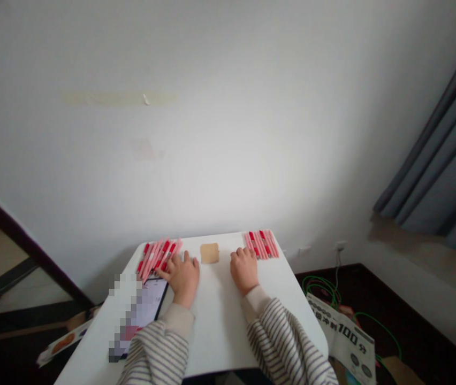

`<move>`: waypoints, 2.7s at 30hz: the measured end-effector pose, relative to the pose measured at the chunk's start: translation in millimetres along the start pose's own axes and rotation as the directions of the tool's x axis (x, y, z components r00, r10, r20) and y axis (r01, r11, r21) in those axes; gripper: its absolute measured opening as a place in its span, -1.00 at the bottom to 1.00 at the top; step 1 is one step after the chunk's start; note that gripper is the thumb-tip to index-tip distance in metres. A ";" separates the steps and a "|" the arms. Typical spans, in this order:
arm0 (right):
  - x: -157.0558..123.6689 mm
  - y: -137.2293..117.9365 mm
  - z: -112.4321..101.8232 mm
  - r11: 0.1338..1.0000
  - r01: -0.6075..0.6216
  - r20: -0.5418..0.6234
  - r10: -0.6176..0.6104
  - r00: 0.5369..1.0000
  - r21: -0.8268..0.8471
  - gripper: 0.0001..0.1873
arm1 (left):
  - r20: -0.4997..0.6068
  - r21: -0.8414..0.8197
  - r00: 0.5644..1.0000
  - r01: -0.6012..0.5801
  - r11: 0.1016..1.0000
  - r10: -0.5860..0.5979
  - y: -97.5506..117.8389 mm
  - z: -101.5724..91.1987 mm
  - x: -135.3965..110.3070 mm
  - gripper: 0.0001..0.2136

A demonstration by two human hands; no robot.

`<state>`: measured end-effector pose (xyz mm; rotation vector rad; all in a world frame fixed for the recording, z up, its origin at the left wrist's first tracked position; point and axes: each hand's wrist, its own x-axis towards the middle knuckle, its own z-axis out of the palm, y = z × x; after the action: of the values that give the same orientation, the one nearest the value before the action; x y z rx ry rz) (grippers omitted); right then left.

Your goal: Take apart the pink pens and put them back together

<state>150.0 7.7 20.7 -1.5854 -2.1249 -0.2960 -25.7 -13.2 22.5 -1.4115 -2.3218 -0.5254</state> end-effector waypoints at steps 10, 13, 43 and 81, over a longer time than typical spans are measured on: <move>-3.9 4.4 2.1 0.998 -0.037 -0.029 0.039 0.999 0.058 -0.77 | -0.002 0.004 0.999 0.041 0.999 -0.041 2.8 -6.1 5.0 -0.62; -4.1 7.1 3.3 0.995 -0.063 -0.028 0.065 0.997 0.079 -0.78 | -0.020 0.027 0.998 0.057 0.998 -0.056 1.2 -5.6 7.0 -0.64; -7.0 24.0 20.6 0.913 -0.056 -0.162 0.131 0.978 0.404 -0.76 | 0.047 -0.382 0.967 -0.216 0.899 0.252 9.5 1.5 2.4 -0.65; -6.4 37.4 19.9 0.900 -0.054 -0.084 0.100 0.991 0.433 -0.78 | 0.025 -0.536 0.942 -0.270 0.800 0.335 14.9 -0.1 -4.9 -0.82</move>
<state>182.0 22.5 -3.6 -1.3540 -1.8772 0.1132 -10.2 -10.6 22.0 -2.0721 -2.0486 -1.0626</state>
